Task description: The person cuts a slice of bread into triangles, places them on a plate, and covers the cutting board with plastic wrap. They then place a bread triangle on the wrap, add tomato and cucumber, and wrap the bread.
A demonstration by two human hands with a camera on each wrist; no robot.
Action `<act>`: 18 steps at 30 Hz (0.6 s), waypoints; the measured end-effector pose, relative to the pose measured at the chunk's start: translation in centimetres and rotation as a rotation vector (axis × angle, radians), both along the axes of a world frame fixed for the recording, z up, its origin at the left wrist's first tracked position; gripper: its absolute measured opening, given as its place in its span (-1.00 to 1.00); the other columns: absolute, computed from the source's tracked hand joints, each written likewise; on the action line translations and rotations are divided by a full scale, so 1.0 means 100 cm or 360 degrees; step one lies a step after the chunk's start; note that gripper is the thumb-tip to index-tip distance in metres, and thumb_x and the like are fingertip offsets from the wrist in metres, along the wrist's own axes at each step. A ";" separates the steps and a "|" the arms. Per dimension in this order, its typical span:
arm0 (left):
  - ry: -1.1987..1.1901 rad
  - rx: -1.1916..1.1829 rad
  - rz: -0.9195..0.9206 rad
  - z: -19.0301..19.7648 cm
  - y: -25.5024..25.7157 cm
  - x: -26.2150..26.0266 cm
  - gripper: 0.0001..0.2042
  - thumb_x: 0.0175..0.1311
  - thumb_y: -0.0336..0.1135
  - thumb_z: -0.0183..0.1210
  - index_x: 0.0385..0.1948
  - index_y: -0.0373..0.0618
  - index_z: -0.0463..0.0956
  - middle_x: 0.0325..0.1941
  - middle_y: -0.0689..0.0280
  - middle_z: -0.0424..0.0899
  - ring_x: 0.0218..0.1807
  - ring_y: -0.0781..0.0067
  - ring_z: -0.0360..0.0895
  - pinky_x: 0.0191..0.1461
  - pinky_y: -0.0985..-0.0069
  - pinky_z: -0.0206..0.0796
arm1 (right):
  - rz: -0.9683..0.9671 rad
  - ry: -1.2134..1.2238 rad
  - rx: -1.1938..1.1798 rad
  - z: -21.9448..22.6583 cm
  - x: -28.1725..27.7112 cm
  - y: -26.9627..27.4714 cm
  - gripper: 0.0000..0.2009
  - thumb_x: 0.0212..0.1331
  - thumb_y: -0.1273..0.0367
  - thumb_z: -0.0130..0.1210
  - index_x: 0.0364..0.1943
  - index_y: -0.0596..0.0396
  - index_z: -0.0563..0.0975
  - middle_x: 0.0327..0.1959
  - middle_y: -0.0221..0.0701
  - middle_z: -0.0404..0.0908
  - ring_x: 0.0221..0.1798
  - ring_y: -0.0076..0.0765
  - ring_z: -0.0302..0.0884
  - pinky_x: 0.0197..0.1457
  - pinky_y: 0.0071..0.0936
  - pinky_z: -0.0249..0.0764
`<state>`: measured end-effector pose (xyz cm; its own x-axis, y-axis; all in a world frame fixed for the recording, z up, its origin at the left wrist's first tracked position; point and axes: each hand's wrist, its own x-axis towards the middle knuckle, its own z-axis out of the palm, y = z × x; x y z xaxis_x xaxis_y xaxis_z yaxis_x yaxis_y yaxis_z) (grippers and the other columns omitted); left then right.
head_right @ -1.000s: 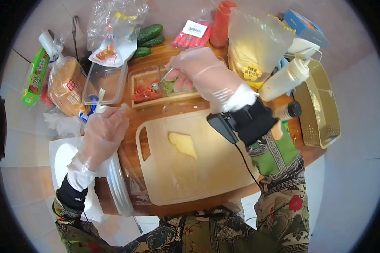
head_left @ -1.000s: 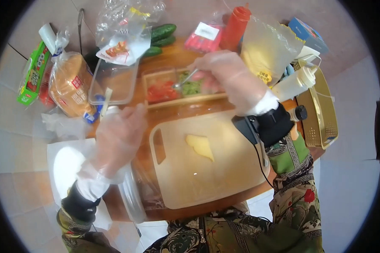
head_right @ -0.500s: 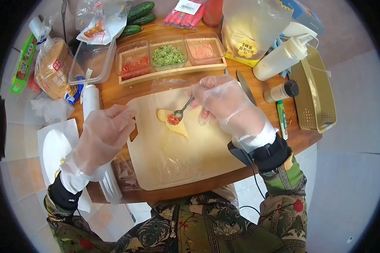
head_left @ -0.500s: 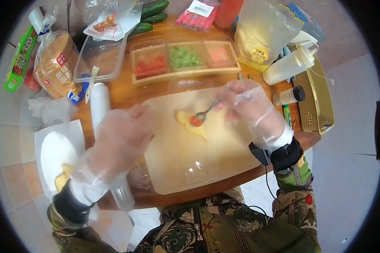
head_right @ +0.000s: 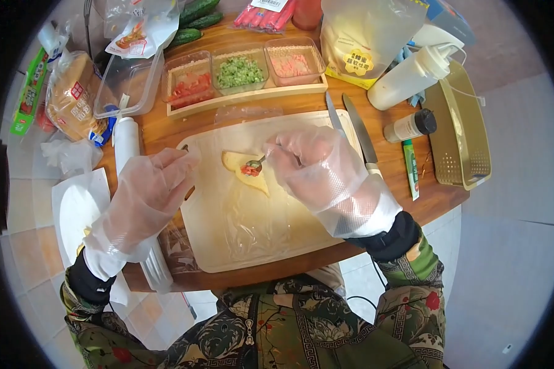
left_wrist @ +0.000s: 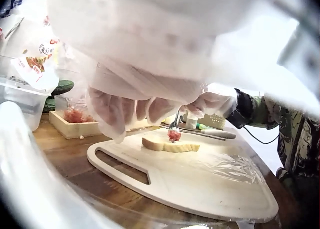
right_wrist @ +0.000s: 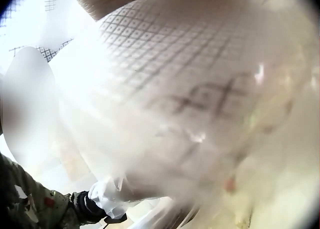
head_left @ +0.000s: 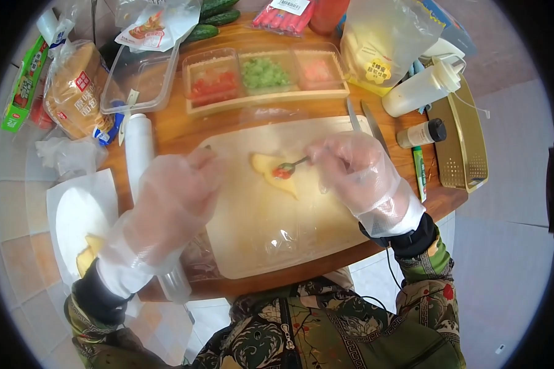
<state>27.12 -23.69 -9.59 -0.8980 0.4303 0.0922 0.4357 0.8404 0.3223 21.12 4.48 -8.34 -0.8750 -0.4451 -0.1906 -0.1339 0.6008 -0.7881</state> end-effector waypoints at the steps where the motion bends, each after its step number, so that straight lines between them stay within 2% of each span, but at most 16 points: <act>1: 0.0007 -0.0005 -0.0008 0.000 0.000 0.000 -0.73 0.22 -0.50 0.29 -0.03 -0.22 0.60 -0.15 0.04 0.72 -0.29 -0.09 0.68 -0.25 0.21 0.55 | 0.0001 -0.0003 0.0000 -0.001 0.002 0.000 -0.78 0.43 0.30 0.12 -0.25 0.14 0.69 -0.64 -0.40 0.54 -0.58 -0.54 0.46 -0.47 -0.45 0.39; 3: 0.0006 0.0005 -0.0012 0.000 0.000 -0.001 -0.72 0.22 -0.50 0.29 -0.02 -0.22 0.60 -0.15 0.04 0.72 -0.29 -0.09 0.68 -0.25 0.21 0.55 | 0.0058 0.0254 -0.0040 -0.005 0.006 0.000 -0.84 0.38 0.32 0.17 -0.26 0.08 0.70 -0.63 -0.32 0.56 -0.58 -0.33 0.54 -0.48 -0.36 0.42; 4: 0.0008 0.0014 -0.0018 0.000 0.000 -0.001 -0.72 0.22 -0.50 0.29 -0.02 -0.23 0.60 -0.14 0.04 0.72 -0.28 -0.09 0.68 -0.24 0.20 0.55 | 0.0059 0.0252 -0.0039 -0.009 0.006 0.002 -0.84 0.38 0.32 0.17 -0.26 0.08 0.70 -0.63 -0.32 0.56 -0.58 -0.33 0.54 -0.48 -0.36 0.42; 6: 0.0004 -0.0001 -0.0005 0.001 0.000 -0.001 -0.71 0.22 -0.50 0.29 -0.01 -0.23 0.61 -0.14 0.03 0.72 -0.27 -0.10 0.68 -0.22 0.19 0.55 | 0.0284 0.0841 0.0001 -0.019 0.003 0.005 -0.89 0.31 0.33 0.23 -0.28 0.01 0.72 -0.56 -0.29 0.64 -0.53 -0.12 0.60 -0.45 -0.27 0.48; 7: 0.0000 -0.0017 0.0006 0.001 0.001 0.000 -0.71 0.21 -0.50 0.29 0.00 -0.23 0.61 -0.13 0.03 0.72 -0.26 -0.11 0.67 -0.21 0.18 0.54 | 0.0285 0.0839 0.0001 -0.021 0.002 0.006 -0.89 0.31 0.33 0.23 -0.28 0.01 0.72 -0.56 -0.29 0.64 -0.53 -0.12 0.60 -0.45 -0.27 0.48; 9: -0.0017 -0.0001 0.0015 0.000 0.002 0.000 -0.70 0.21 -0.50 0.29 0.00 -0.22 0.61 -0.12 0.02 0.72 -0.25 -0.12 0.67 -0.20 0.17 0.54 | 0.0370 0.0986 0.0008 -0.024 0.001 0.007 -0.92 0.25 0.33 0.28 -0.28 -0.04 0.73 -0.49 -0.27 0.68 -0.47 0.02 0.60 -0.42 -0.20 0.52; 13: -0.0073 -0.0009 0.0027 0.003 0.003 -0.001 -0.68 0.20 -0.51 0.29 0.02 -0.22 0.61 -0.10 0.00 0.71 -0.23 -0.14 0.66 -0.18 0.15 0.53 | 0.0407 0.0993 0.0001 -0.024 0.001 0.007 -0.92 0.26 0.32 0.28 -0.28 -0.05 0.73 -0.47 -0.28 0.69 -0.46 -0.02 0.63 -0.40 -0.21 0.54; 18: -0.0023 0.0002 0.0001 0.005 0.006 -0.004 -0.70 0.20 -0.50 0.27 -0.01 -0.22 0.61 -0.12 0.02 0.71 -0.25 -0.13 0.65 -0.21 0.13 0.50 | 0.0314 0.0970 0.0112 -0.021 0.000 0.007 -0.94 0.24 0.34 0.29 -0.29 -0.05 0.74 -0.47 -0.28 0.70 -0.44 -0.05 0.66 -0.38 -0.25 0.56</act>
<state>26.70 -23.05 -9.10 -0.8995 0.4295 0.0795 0.4304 0.8403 0.3297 21.14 5.16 -10.41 -0.7384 -0.6135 0.2802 -0.6586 0.5663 -0.4955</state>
